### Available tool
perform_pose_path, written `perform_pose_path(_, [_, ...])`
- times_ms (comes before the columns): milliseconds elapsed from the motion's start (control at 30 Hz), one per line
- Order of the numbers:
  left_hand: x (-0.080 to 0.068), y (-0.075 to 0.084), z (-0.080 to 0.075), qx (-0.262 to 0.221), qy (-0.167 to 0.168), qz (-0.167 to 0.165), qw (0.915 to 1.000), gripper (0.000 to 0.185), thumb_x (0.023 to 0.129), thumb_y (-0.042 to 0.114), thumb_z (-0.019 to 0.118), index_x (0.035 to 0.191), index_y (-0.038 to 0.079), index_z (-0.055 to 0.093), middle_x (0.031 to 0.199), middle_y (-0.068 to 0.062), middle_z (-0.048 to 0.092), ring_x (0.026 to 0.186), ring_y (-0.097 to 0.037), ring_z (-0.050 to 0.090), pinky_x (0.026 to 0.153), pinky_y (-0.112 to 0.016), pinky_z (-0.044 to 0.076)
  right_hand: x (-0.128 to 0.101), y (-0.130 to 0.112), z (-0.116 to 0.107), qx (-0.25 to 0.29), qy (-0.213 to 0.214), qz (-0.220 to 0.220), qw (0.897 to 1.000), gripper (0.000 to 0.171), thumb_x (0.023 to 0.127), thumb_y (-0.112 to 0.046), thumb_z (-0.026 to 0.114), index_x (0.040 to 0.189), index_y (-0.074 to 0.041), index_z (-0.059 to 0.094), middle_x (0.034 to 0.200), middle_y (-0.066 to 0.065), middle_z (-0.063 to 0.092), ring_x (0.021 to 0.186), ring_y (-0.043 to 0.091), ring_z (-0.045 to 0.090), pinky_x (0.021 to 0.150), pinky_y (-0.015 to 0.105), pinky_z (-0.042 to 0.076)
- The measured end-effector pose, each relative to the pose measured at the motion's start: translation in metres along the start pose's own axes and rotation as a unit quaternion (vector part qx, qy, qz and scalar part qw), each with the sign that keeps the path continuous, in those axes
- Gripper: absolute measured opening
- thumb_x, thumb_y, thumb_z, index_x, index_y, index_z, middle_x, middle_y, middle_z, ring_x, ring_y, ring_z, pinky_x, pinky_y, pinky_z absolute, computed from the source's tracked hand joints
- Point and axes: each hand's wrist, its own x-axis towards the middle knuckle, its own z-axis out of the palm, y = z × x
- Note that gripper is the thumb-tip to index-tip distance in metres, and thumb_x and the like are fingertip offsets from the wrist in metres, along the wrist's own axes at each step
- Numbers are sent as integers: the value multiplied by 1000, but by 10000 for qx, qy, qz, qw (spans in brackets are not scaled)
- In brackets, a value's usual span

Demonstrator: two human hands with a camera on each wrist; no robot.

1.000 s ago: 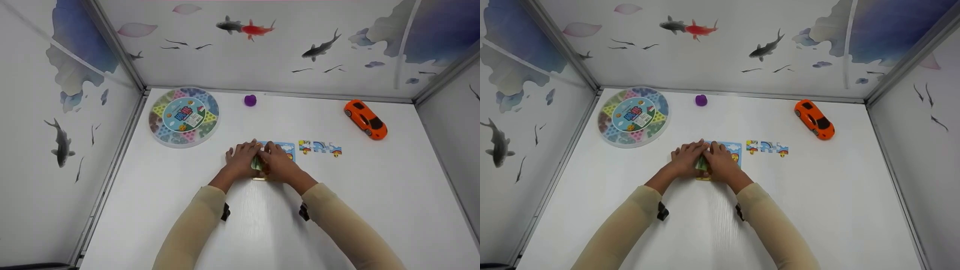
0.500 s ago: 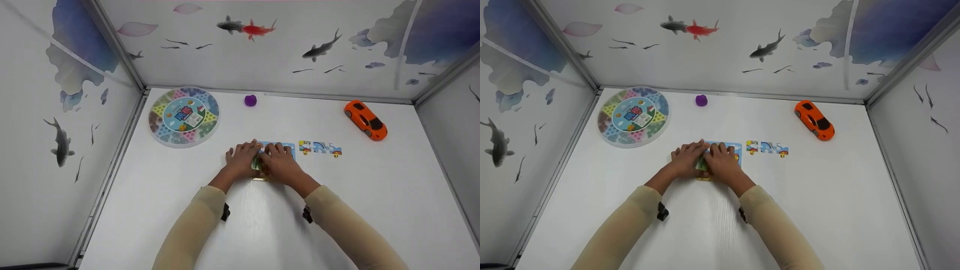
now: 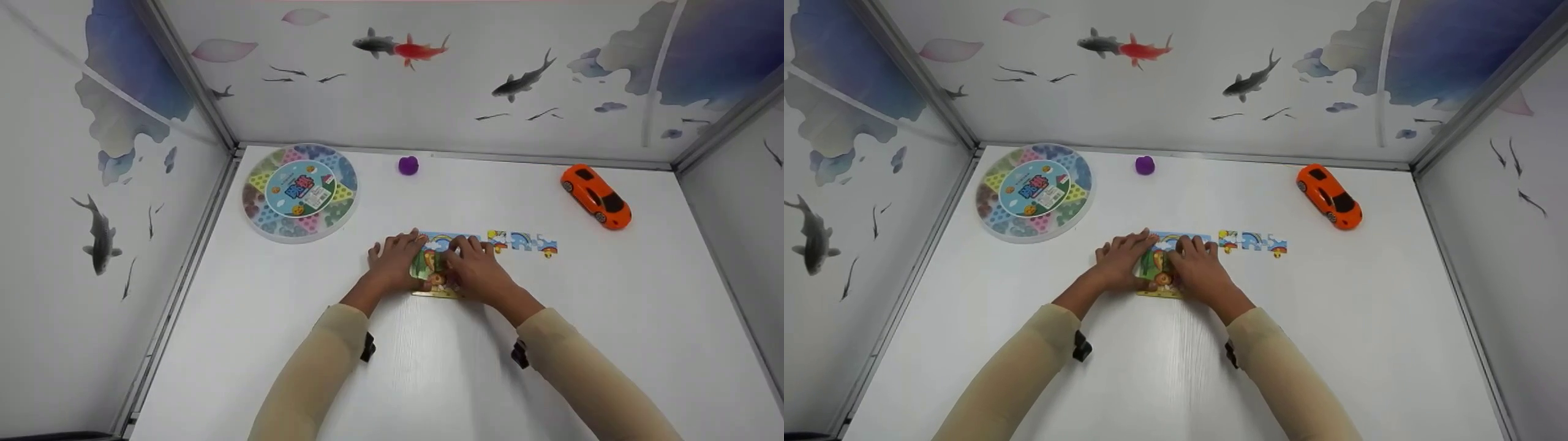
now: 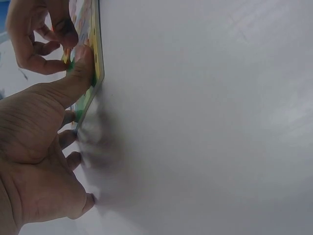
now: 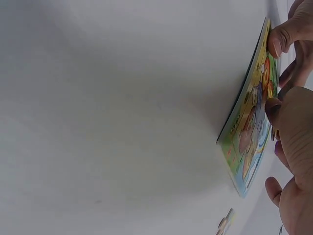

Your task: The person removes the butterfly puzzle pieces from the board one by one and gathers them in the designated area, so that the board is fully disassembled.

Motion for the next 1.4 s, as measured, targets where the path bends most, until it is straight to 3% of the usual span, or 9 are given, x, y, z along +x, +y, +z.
perform_pose_path(167, [0,-1,1,-142,18,40,9999,104,95,54,86,177,31,28,188,3,16,171,-32,18,132,-75,16,-10,13,-3,163,45,119,9998,47,93,-17,92,131,-15,66,138,15,57,123,38,55,103,68,46])
perform_pose_path(433, [1,-1,1,-81,-14,22,10000,105,94,55,87,177,33,27,188,4,15,171,-33,17,132,-75,15,-26,33,-9,204,-91,570,9981,29,103,-12,79,130,-18,70,137,14,57,126,38,54,104,64,45])
perform_pose_path(867, [0,0,1,-40,23,-3,10000,106,93,55,88,177,31,28,188,3,17,170,-34,19,132,-75,17,-56,66,-12,628,-214,1009,9927,33,107,-8,73,138,-17,68,145,17,57,139,43,53,113,69,43])
perform_pose_path(1100, [-1,0,0,185,103,70,9998,104,94,57,85,177,31,27,188,3,17,170,-34,20,131,-75,21,-64,74,-15,677,-313,1172,9903,32,107,-9,72,138,-15,70,140,17,59,133,42,54,113,71,43])
perform_pose_path(1400, [-1,0,1,130,150,79,9998,104,93,56,87,177,30,29,187,1,19,169,-35,22,131,-75,21,-66,78,-15,767,-348,1181,9894,36,108,-9,72,143,-17,71,142,16,59,133,41,55,117,72,40])
